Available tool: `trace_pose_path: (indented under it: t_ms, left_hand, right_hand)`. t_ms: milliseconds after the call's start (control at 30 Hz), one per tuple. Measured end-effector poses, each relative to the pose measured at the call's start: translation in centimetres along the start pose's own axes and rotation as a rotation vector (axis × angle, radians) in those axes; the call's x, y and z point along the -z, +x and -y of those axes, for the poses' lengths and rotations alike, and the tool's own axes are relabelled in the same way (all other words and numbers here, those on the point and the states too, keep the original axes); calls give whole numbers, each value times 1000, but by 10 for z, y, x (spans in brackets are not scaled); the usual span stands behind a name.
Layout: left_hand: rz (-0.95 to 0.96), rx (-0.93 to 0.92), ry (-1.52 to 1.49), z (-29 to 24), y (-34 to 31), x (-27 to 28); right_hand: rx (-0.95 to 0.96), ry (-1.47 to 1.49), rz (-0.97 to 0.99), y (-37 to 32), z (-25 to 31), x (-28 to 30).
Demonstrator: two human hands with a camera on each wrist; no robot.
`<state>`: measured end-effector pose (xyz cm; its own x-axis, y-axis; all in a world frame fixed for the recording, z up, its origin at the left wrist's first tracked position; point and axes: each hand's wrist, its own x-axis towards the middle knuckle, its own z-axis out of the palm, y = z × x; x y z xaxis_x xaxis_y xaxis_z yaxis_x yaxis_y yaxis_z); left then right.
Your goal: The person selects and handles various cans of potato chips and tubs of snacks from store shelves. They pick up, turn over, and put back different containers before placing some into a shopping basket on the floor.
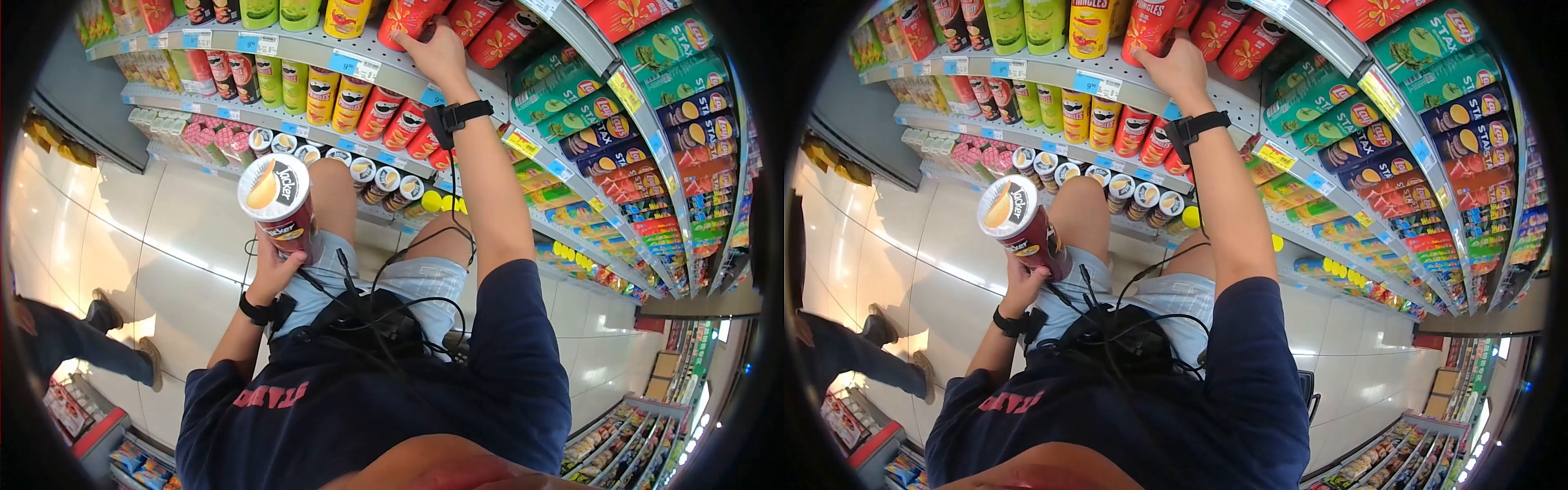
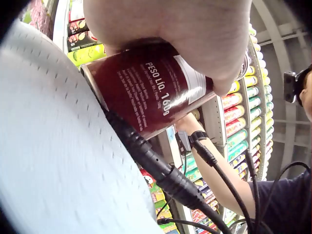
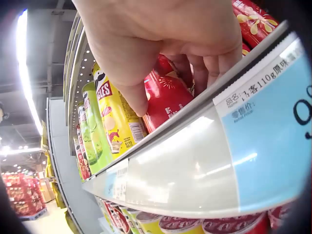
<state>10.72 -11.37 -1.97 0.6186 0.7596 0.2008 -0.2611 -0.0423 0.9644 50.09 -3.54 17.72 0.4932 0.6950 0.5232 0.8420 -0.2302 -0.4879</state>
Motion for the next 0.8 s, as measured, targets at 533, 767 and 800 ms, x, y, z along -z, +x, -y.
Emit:
trace_pose_path:
  t_ms: [533, 767, 800]
  left_hand:
    - [12, 20, 98, 0, 0, 6]
    - [-2, 11, 62, 1, 1, 3]
    - [2, 4, 76, 1, 1, 3]
  right_hand:
    - [233, 145, -643, 40, -63, 80]
    - [-455, 769, -576, 42, -95, 55]
    - [-457, 769, -582, 42, -100, 57]
